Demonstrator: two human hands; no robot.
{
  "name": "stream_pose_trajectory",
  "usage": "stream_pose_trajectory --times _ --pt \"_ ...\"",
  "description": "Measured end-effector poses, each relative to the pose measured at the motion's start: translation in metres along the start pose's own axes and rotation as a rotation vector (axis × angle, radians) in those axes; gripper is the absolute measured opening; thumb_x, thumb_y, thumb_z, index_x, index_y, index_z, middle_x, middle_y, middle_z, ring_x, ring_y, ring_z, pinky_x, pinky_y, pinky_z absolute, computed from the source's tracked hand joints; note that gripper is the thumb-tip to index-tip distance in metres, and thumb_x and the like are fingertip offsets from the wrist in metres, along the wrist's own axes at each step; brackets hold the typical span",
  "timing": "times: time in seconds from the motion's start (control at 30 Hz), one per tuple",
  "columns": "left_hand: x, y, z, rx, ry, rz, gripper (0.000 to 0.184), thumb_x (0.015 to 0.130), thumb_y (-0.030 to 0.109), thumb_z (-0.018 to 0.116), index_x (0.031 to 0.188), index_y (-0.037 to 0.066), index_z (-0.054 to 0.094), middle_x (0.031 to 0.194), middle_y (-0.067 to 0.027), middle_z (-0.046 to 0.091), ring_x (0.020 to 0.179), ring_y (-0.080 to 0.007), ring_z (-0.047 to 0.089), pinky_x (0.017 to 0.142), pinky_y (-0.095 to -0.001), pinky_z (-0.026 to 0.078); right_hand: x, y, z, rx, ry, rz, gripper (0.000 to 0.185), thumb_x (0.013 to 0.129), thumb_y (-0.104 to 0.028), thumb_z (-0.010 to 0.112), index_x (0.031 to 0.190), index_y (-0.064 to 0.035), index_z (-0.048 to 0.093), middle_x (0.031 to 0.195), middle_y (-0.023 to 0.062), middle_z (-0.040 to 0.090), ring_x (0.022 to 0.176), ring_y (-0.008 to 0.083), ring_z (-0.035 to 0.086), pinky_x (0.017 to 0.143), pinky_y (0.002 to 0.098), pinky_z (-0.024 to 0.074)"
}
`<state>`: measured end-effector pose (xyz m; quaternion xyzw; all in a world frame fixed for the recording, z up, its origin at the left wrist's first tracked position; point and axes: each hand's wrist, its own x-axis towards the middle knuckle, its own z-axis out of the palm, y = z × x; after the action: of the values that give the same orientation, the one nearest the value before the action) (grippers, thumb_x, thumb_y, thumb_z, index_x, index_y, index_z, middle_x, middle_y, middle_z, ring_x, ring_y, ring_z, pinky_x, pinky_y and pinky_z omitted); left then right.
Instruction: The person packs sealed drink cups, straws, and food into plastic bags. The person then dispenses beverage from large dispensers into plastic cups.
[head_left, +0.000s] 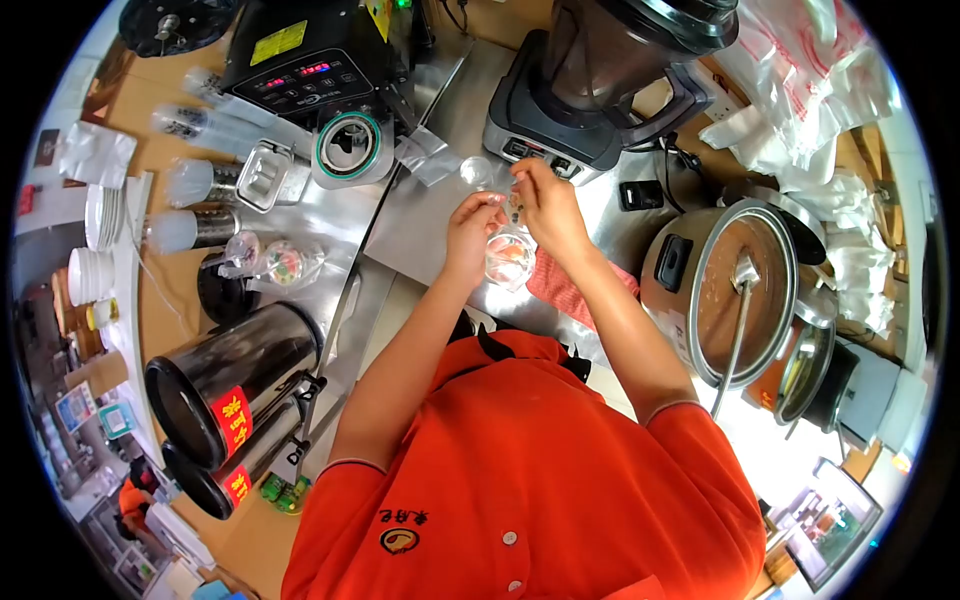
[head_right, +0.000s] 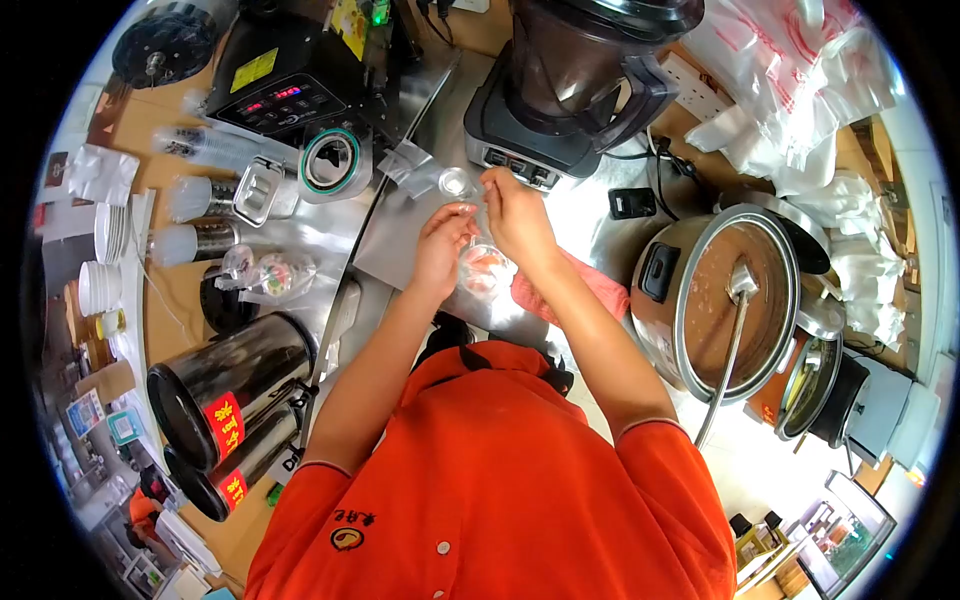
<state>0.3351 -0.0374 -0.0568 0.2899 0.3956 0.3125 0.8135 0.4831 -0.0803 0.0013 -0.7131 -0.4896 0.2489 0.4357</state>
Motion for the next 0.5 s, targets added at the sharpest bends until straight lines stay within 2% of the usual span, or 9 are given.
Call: stream_pose_trajectory --times 0.03,0.1,0.23,0.3,0.33,0.37,0.4,0.43,0.5 --pt "-0.001 0.0 0.002 0.051 -0.01 0.008 0.012 0.094 0.004 0.059 0.103 0.002 0.067 0.093 -0.0057 0.067 0.085 -0.0145 0.063 0.083 -0.0283 0.049 0.002 0.016 0.008 -0.18 -0.086 0.005 0.018 0.098 -0.006 0.06 0.115 -0.0001 0.062 0.099 0.0154 0.073 0.082 0.0295 0.073 0.072 0.0397 0.059" --pt "-0.007 0.007 0.01 0.083 0.027 -0.011 0.012 0.094 0.004 0.06 0.104 0.002 0.067 0.096 -0.0059 0.067 0.087 -0.0145 0.064 0.084 -0.0281 0.049 -0.002 0.033 0.016 -0.328 0.02 -0.258 0.028 0.091 -0.006 0.065 0.118 -0.0013 0.063 0.096 0.0217 0.071 0.09 0.0379 0.069 0.082 0.0474 0.0559" --pt "-0.013 0.008 0.011 0.262 -0.019 0.056 0.014 0.094 0.006 0.062 0.106 0.003 0.068 0.102 -0.0045 0.069 0.095 -0.0141 0.066 0.089 -0.0282 0.05 -0.019 0.016 -0.002 -0.825 0.104 0.059 0.033 0.089 -0.008 0.066 0.123 -0.0051 0.065 0.093 0.0228 0.07 0.095 0.0366 0.068 0.089 0.0437 0.0523" --pt "-0.017 0.003 0.018 0.264 -0.016 0.06 0.019 0.093 0.006 0.062 0.111 0.004 0.067 0.102 -0.007 0.07 0.098 -0.0204 0.068 0.091 -0.0308 0.051 -0.019 0.007 -0.017 -0.283 -0.118 0.403 0.028 0.091 -0.012 0.065 0.119 -0.0085 0.067 0.1 0.0198 0.073 0.093 0.0303 0.07 0.083 0.0335 0.0524" --pt "-0.021 0.006 0.024 0.633 -0.096 0.276 0.022 0.091 0.006 0.062 0.113 0.004 0.067 0.101 -0.01 0.07 0.099 -0.0253 0.067 0.093 -0.0344 0.05 -0.026 0.011 -0.009 0.042 -0.006 0.295 0.024 0.1 -0.014 0.061 0.121 -0.0059 0.068 0.088 0.0086 0.071 0.078 0.0184 0.068 0.073 0.0276 0.052" --pt "-0.024 0.008 0.029 1.004 -0.178 0.493 0.026 0.09 0.007 0.063 0.115 0.003 0.066 0.1 -0.0129 0.07 0.1 -0.0303 0.067 0.096 -0.038 0.05 -0.026 0.02 -0.003 0.04 -0.015 0.296 0.024 0.1 -0.014 0.061 0.121 -0.0059 0.068 0.088 0.0086 0.071 0.078 0.0184 0.068 0.073 0.0276 0.052" --pt "-0.028 0.004 0.027 1.216 -0.165 0.72 0.035 0.087 0.01 0.066 0.121 0.002 0.064 0.109 -0.0175 0.067 0.108 -0.0379 0.062 0.099 -0.0445 0.047 -0.024 0.03 0.001 0.41 -0.018 0.387 0.022 0.1 -0.013 0.059 0.118 -0.0042 0.068 0.092 0.0081 0.073 0.081 0.0162 0.068 0.073 0.0257 0.0513" --pt "-0.039 0.011 0.028 1.215 -0.158 0.709 0.035 0.087 0.01 0.066 0.121 0.002 0.064 0.109 -0.0175 0.067 0.108 -0.0379 0.062 0.099 -0.0445 0.047 -0.022 0.033 0.002 0.78 -0.018 0.477 0.021 0.1 -0.011 0.058 0.116 -0.0026 0.067 0.097 0.0077 0.074 0.084 0.0141 0.069 0.073 0.0239 0.0507" --pt "-0.065 0.028 0.031 1.244 0.058 0.776 0.046 0.083 0.013 0.071 0.127 0.004 0.062 0.127 -0.0174 0.06 0.117 -0.0387 0.057 0.101 -0.0488 0.044 -0.019 0.032 0.0 0.871 0.016 0.484 0.019 0.1 -0.007 0.057 0.115 -0.0005 0.067 0.093 0.003 0.072 0.079 0.0086 0.064 0.07 0.0239 0.0503"
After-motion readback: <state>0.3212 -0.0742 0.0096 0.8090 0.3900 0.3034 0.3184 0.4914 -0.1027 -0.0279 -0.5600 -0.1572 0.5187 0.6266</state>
